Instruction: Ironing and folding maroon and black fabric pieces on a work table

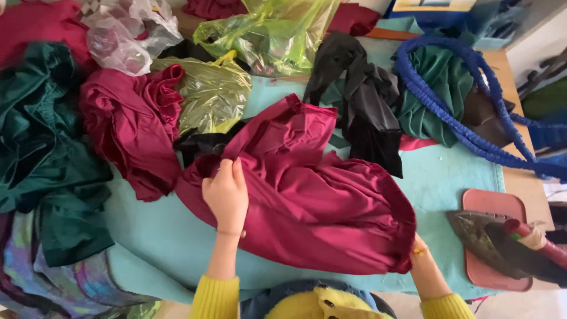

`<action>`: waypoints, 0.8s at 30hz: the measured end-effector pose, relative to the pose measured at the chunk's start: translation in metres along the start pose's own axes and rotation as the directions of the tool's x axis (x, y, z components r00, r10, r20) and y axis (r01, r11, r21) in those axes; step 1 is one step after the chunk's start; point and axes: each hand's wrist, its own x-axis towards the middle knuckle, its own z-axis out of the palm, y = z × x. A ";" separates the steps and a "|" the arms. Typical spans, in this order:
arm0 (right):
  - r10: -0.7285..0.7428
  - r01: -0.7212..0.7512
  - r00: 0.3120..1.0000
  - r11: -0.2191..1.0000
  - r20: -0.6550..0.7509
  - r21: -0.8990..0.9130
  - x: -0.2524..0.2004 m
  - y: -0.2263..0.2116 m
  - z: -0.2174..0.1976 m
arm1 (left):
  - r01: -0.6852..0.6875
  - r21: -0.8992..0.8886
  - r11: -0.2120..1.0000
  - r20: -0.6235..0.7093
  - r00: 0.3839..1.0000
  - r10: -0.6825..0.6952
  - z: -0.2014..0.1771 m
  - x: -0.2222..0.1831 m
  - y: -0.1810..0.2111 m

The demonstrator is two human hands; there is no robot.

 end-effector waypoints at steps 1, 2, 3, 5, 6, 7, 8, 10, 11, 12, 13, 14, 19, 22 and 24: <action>0.007 -0.007 1.000 1.000 0.000 -0.008 0.000 -0.002 -0.002 | -0.035 0.068 0.997 0.041 0.999 0.032 0.012 -0.006 -0.002; 0.015 -0.015 1.000 1.000 0.000 -0.016 0.001 -0.004 -0.004 | -0.073 0.133 0.988 0.084 0.995 0.062 0.025 -0.011 -0.003; 0.021 -0.021 1.000 1.000 -0.002 -0.022 0.002 -0.006 -0.005 | -0.079 0.126 0.989 0.086 0.994 0.069 0.025 -0.013 -0.005; 0.044 -0.044 0.999 0.998 -0.004 -0.038 0.001 -0.006 -0.009 | -0.060 0.195 0.979 0.219 0.976 0.016 0.022 -0.021 -0.012; 0.060 -0.060 0.998 0.997 -0.003 -0.047 0.000 -0.004 -0.011 | -0.063 0.194 0.979 0.228 0.974 0.017 0.014 -0.020 -0.009; 0.071 -0.071 0.997 0.996 -0.002 -0.056 0.001 -0.004 -0.011 | -0.038 0.190 0.981 0.298 0.954 -0.020 0.008 -0.017 -0.007; 0.082 -0.082 0.997 0.995 -0.002 -0.065 -0.002 -0.007 -0.012 | -0.013 0.188 0.982 0.367 0.928 -0.057 0.001 -0.013 -0.004; 0.046 -0.047 0.999 0.985 -0.010 -0.166 -0.036 -0.064 0.048 | 0.000 0.098 0.995 0.399 0.916 -0.040 -0.004 -0.009 0.006; 0.014 -0.016 1.000 0.963 -0.008 -0.268 -0.053 -0.090 0.079 | 0.021 0.015 1.000 0.428 0.903 -0.026 -0.009 -0.009 0.010; 0.019 -0.021 1.000 0.964 -0.010 -0.265 -0.040 -0.090 0.079 | 0.018 0.016 1.000 0.433 0.901 -0.024 0.003 -0.018 0.004; -0.060 0.059 0.998 0.915 0.009 -0.399 -0.027 -0.090 0.079 | -0.041 0.008 0.999 0.475 0.880 0.033 0.016 -0.027 -0.001; -0.134 0.136 0.990 0.842 0.041 -0.523 -0.014 -0.090 0.080 | -0.101 -0.003 0.995 0.515 0.853 0.088 0.028 -0.035 -0.007; -0.475 0.395 0.879 0.677 0.042 -0.621 0.051 -0.080 0.051 | -0.177 -0.043 0.983 0.324 0.929 0.181 0.028 -0.006 -0.011; -0.618 0.447 0.777 0.679 -0.124 -0.583 0.093 -0.051 0.015 | -0.226 -0.012 0.974 0.206 0.953 0.224 0.044 0.006 -0.012; -0.664 0.454 0.728 0.651 -0.167 -0.609 0.117 -0.024 0.004 | -0.254 0.006 0.967 0.184 0.951 0.248 0.055 0.003 -0.013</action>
